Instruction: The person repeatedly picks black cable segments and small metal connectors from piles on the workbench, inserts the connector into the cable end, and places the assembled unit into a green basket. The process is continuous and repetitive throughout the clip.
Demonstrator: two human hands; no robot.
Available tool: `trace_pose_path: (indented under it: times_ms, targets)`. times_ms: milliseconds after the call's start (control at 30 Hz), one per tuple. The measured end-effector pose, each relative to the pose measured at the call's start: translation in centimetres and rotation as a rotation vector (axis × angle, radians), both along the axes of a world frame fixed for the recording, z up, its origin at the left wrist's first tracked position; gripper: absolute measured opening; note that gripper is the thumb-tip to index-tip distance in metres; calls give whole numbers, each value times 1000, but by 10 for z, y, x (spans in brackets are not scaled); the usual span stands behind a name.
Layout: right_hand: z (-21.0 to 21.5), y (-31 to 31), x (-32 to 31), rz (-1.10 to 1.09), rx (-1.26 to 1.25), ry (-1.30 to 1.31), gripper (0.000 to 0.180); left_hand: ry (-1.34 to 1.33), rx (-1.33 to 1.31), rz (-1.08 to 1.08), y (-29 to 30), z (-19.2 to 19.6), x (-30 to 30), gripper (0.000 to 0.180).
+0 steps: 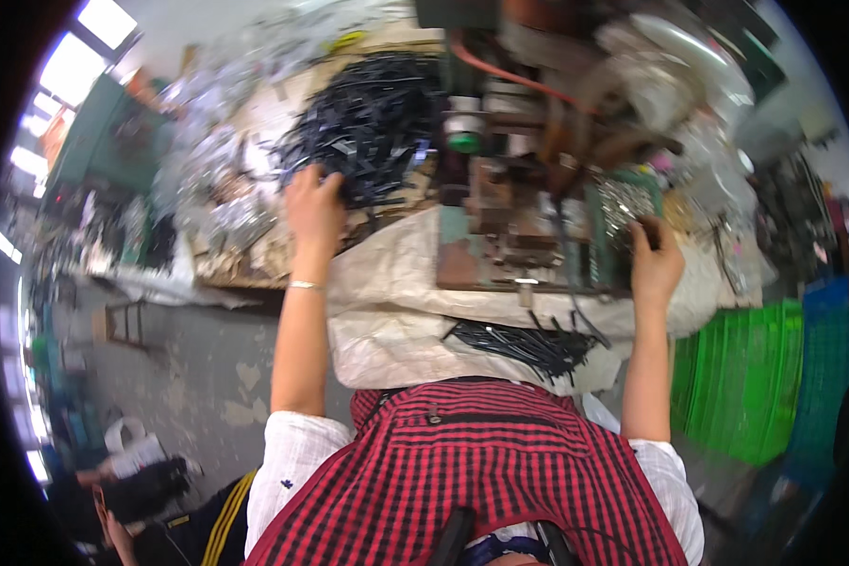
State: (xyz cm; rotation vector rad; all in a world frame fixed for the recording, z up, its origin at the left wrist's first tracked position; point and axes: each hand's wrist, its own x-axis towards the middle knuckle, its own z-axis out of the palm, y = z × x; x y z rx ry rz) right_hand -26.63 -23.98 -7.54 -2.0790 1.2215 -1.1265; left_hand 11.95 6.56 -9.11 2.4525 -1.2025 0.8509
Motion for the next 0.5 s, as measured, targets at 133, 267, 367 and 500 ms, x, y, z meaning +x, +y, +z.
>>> trace_pose_path:
  times_ms: [133, 267, 367, 500]
  targets:
    - [11, 15, -33, 1, 361, -174, 16, -41, -107, -118, 4, 1, 11, 20]
    - [25, 26, -34, 114, 473, -332, 14, -68, -232, -93, -6, 20, 23, 17]
    - [73, 46, 5, 248, 420, -329, 14, 368, -536, -177, -24, 24, 7, 21]
    - [83, 47, 54, 289, 286, -309, 15, 895, -807, -374, -55, 35, -55, 17]
